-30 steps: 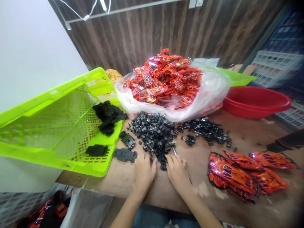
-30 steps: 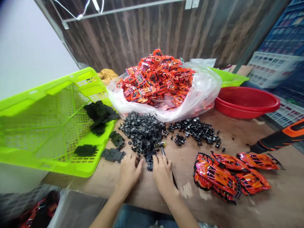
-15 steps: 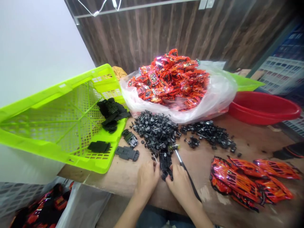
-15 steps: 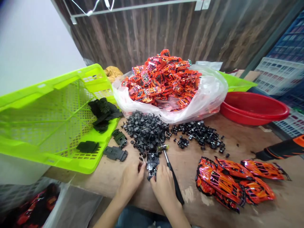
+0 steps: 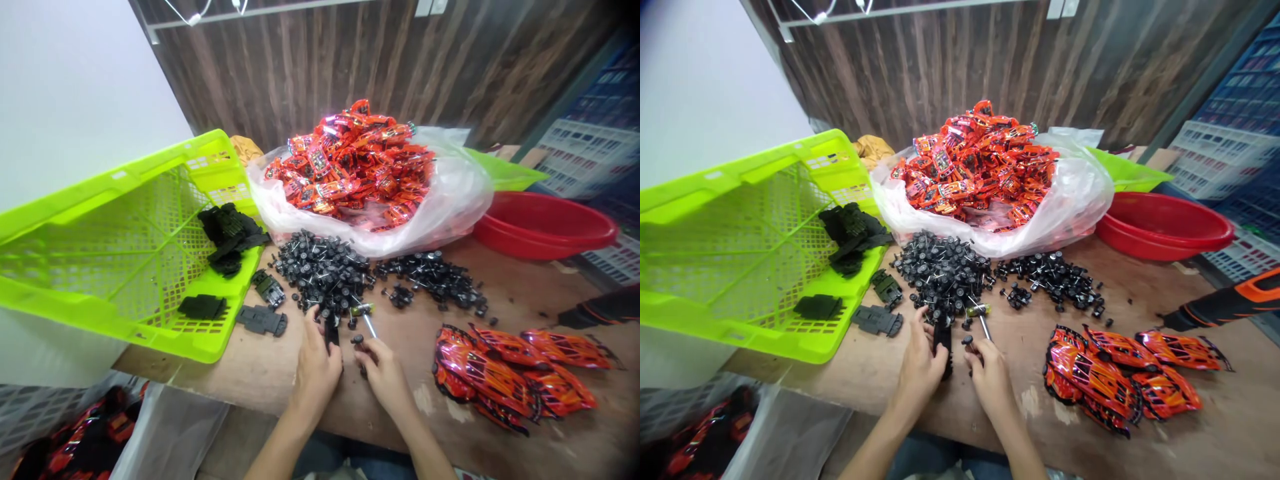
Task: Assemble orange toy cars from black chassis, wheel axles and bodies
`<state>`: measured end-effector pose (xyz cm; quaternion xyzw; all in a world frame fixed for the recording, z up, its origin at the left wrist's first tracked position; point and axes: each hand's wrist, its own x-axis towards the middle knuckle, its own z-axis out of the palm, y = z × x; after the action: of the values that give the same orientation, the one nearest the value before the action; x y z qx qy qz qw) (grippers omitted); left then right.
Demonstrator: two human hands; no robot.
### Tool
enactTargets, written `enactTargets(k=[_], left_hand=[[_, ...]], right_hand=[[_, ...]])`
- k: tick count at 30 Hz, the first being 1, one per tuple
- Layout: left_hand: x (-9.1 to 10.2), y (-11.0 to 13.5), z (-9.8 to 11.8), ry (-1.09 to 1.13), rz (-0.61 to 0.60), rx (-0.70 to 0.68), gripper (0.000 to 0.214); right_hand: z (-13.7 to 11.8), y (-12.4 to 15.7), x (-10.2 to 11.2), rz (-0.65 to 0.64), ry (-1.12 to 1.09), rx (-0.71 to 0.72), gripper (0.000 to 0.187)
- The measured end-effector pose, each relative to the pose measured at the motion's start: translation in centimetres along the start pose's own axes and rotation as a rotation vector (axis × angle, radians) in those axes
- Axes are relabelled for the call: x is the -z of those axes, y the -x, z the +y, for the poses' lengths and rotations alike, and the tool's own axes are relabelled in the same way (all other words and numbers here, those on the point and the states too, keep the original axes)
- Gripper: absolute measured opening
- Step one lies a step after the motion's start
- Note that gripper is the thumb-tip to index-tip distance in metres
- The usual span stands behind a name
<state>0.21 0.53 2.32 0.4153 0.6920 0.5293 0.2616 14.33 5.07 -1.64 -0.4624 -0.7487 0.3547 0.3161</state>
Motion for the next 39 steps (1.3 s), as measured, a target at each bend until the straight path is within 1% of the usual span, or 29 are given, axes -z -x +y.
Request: enactTargets(k=[1, 2, 3, 4, 7, 8, 9, 10, 11, 13, 15, 16, 18, 21, 23, 25, 26, 27, 30, 34, 36, 39], left_hand=[[0.5, -0.3, -0.1, 0.017, 0.022, -0.011, 0.07], [1.1, -0.7, -0.2, 0.047, 0.033, 0.014, 0.071], [1.6, -1.0, -0.4, 0.102, 0.028, 0.073, 0.071], [2.0, -1.2, -0.6, 0.185, 0.002, 0.161, 0.069], [2.7, -1.3, -1.3, 0.516, -0.147, 0.446, 0.058], [2.7, -1.1, -1.4, 0.598, -0.18, 0.506, 0.054], [2.5, -0.9, -1.5, 0.642, -0.186, 0.54, 0.052], [2.3, -0.7, -1.6, 0.651, -0.161, 0.545, 0.049], [2.0, -0.5, -1.7, 0.635, -0.114, 0.516, 0.047], [1.2, -0.3, -1.7, 0.59, -0.026, 0.406, 0.044], [0.2, -0.4, -1.5, 0.607, 0.008, 0.308, 0.043], [-0.2, -0.5, -1.4, 0.637, 0.008, 0.291, 0.043], [-1.1, -0.7, -1.2, 0.704, 0.004, 0.312, 0.043], [-2.1, -0.8, -1.0, 0.771, 0.013, 0.36, 0.046], [-2.5, -0.7, -1.0, 0.82, 0.034, 0.364, 0.047], [-2.7, -0.5, -0.9, 0.836, 0.068, 0.355, 0.046], [-2.7, -0.4, -0.9, 0.827, 0.083, 0.35, 0.045], [-2.6, -0.3, -0.9, 0.807, 0.091, 0.346, 0.045], [-2.4, -0.2, -0.8, 0.742, 0.098, 0.33, 0.044], [-2.3, -0.4, -1.1, 0.687, 0.112, 0.307, 0.045], [-2.1, -0.6, -1.3, 0.671, 0.102, 0.291, 0.05], [-1.8, -0.8, -1.3, 0.698, 0.086, 0.262, 0.058]], right_hand=[[0.0, -0.5, -0.1, 0.044, 0.021, 0.003, 0.017], [0.0, -1.1, -0.3, 0.081, 0.046, 0.016, 0.018], [-0.1, -1.7, -0.6, 0.112, 0.072, 0.04, 0.02], [-0.3, -2.2, -0.8, 0.138, 0.098, 0.067, 0.022], [-1.1, -3.2, -1.1, 0.21, 0.16, 0.12, 0.027], [-1.3, -3.2, -1.0, 0.24, 0.165, 0.124, 0.028], [-1.5, -3.1, -0.8, 0.267, 0.158, 0.125, 0.028], [-1.7, -2.8, -0.5, 0.278, 0.14, 0.131, 0.029], [-1.9, -2.3, -0.2, 0.27, 0.113, 0.145, 0.03], [-2.2, -1.1, 0.3, 0.205, 0.06, 0.216, 0.035], [-2.5, 0.1, 0.5, 0.142, 0.044, 0.311, 0.037], [-2.5, 0.6, 0.4, 0.128, 0.06, 0.347, 0.038], [-2.5, 1.2, 0.1, 0.134, 0.127, 0.381, 0.04], [-2.4, 1.4, -0.2, 0.172, 0.217, 0.376, 0.042], [-2.5, 1.3, 0.0, 0.212, 0.245, 0.369, 0.042], [-2.8, 1.3, 0.3, 0.217, 0.276, 0.357, 0.037], [-3.0, 1.4, 0.4, 0.2, 0.296, 0.349, 0.035], [-3.2, 1.4, 0.4, 0.174, 0.318, 0.341, 0.037], [-3.7, 1.6, 0.1, 0.111, 0.376, 0.339, 0.055], [-3.6, 1.5, -0.7, 0.138, 0.398, 0.382, 0.07], [-3.4, 1.4, -0.9, 0.162, 0.385, 0.354, 0.077], [-3.2, 1.2, -0.7, 0.147, 0.348, 0.252, 0.079]])
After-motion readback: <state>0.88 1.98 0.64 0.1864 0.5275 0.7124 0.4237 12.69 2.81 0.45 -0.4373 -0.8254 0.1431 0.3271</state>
